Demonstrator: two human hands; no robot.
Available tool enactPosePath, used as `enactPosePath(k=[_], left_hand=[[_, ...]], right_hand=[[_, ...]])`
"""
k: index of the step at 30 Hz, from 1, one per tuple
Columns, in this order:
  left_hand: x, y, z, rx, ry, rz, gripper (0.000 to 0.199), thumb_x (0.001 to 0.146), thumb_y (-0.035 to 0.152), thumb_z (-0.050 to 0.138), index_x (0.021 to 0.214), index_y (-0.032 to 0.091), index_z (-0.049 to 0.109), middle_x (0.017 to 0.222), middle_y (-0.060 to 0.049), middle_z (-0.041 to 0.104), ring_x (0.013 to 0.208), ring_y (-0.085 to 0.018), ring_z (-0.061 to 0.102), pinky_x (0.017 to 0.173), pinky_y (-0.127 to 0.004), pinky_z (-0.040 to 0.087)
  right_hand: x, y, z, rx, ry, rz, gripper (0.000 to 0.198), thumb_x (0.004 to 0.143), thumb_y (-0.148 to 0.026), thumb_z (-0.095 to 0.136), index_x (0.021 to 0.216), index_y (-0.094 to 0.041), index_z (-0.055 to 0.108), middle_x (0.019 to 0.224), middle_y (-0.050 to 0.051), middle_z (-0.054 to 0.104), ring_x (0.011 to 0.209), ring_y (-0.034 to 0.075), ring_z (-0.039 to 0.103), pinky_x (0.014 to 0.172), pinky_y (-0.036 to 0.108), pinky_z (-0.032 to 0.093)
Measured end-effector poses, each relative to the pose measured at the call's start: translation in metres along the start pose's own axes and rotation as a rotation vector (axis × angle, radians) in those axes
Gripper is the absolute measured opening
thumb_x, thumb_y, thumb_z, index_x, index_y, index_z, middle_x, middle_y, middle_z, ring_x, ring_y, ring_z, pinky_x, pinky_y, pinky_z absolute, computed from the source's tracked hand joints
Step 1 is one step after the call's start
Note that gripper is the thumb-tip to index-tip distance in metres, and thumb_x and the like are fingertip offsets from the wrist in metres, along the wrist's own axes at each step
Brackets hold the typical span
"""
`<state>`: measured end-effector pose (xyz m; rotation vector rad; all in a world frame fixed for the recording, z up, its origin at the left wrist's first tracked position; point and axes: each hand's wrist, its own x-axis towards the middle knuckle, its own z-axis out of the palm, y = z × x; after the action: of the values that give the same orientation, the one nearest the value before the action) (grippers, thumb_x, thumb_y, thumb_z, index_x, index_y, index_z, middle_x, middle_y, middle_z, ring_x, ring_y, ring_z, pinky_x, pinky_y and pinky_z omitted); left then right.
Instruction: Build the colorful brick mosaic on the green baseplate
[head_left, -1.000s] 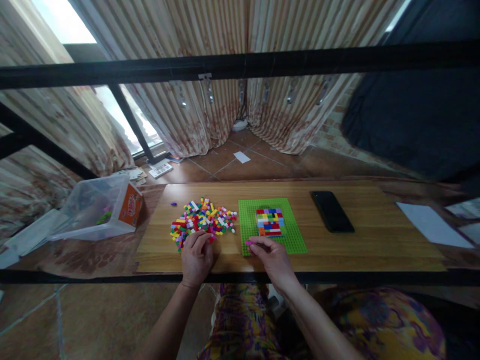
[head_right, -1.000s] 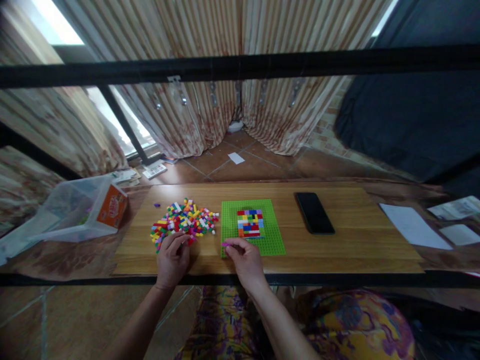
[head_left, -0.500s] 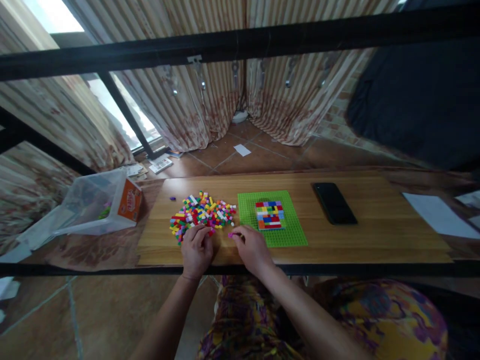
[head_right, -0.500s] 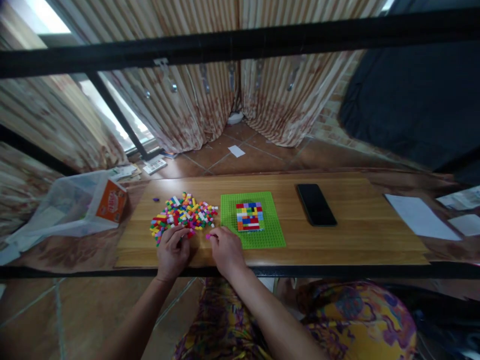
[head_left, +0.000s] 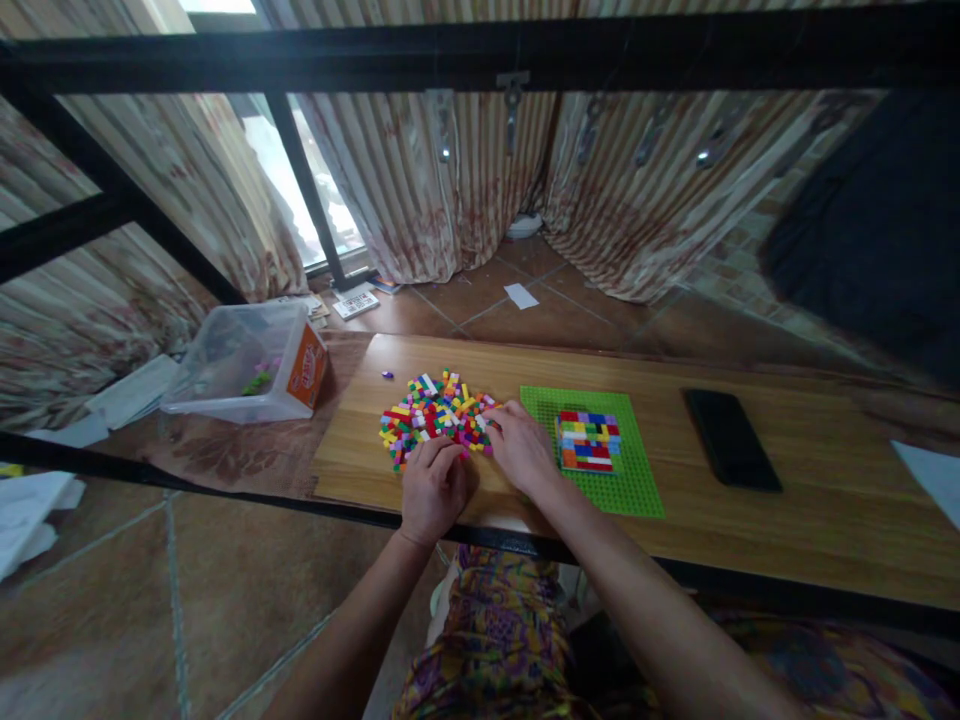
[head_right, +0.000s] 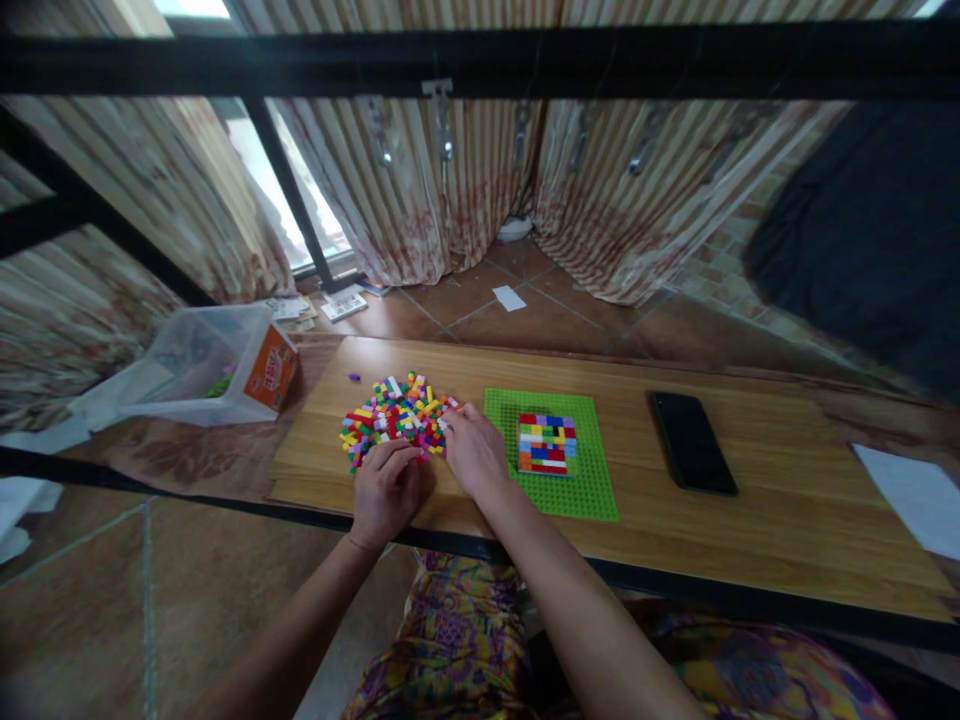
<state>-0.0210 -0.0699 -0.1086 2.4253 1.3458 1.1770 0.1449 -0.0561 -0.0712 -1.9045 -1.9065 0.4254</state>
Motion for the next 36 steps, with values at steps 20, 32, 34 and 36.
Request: enactPosePath(k=[20,32,34,36], left_hand=[[-0.003,0.005,-0.004,-0.064,-0.015,-0.053,0.017,0.085,0.016,0.052,0.098,0.019,0.063,0.1,-0.009,0.065,0.089,-0.021,0.058,0.077,-0.037,0.048],[-0.005,0.007,-0.004,-0.117,-0.008,-0.094,0.018,0.085,0.014,0.053,0.098,0.021,0.063,0.096,-0.009,0.065,0.086,-0.021,0.058,0.075,-0.037,0.049],[-0.005,0.006,-0.004,-0.12,-0.01,-0.096,0.018,0.085,0.015,0.053,0.098,0.021,0.063,0.097,-0.009,0.065,0.086,-0.021,0.058,0.075,-0.037,0.049],[-0.005,0.006,-0.004,-0.124,-0.006,-0.1,0.017,0.085,0.015,0.053,0.097,0.021,0.064,0.097,-0.009,0.065,0.086,-0.021,0.058,0.075,-0.038,0.049]], right_hand=[[0.096,-0.043,0.01,-0.12,-0.068,-0.192,0.032,0.087,-0.024,0.054,0.118,-0.02,0.064,0.117,0.011,0.06,0.111,0.025,0.052,0.092,0.035,0.041],[0.136,-0.041,0.03,-0.193,-0.286,-0.357,0.029,0.084,-0.029,0.063,0.111,-0.022,0.067,0.12,0.01,0.057,0.112,0.026,0.047,0.096,0.038,0.037],[0.136,-0.037,0.03,-0.16,-0.27,-0.356,0.029,0.082,-0.03,0.066,0.11,-0.022,0.067,0.118,0.009,0.057,0.111,0.025,0.047,0.096,0.037,0.037],[0.134,-0.034,0.03,-0.123,-0.234,-0.356,0.03,0.077,-0.029,0.071,0.106,-0.022,0.067,0.116,0.008,0.058,0.109,0.025,0.048,0.094,0.037,0.038]])
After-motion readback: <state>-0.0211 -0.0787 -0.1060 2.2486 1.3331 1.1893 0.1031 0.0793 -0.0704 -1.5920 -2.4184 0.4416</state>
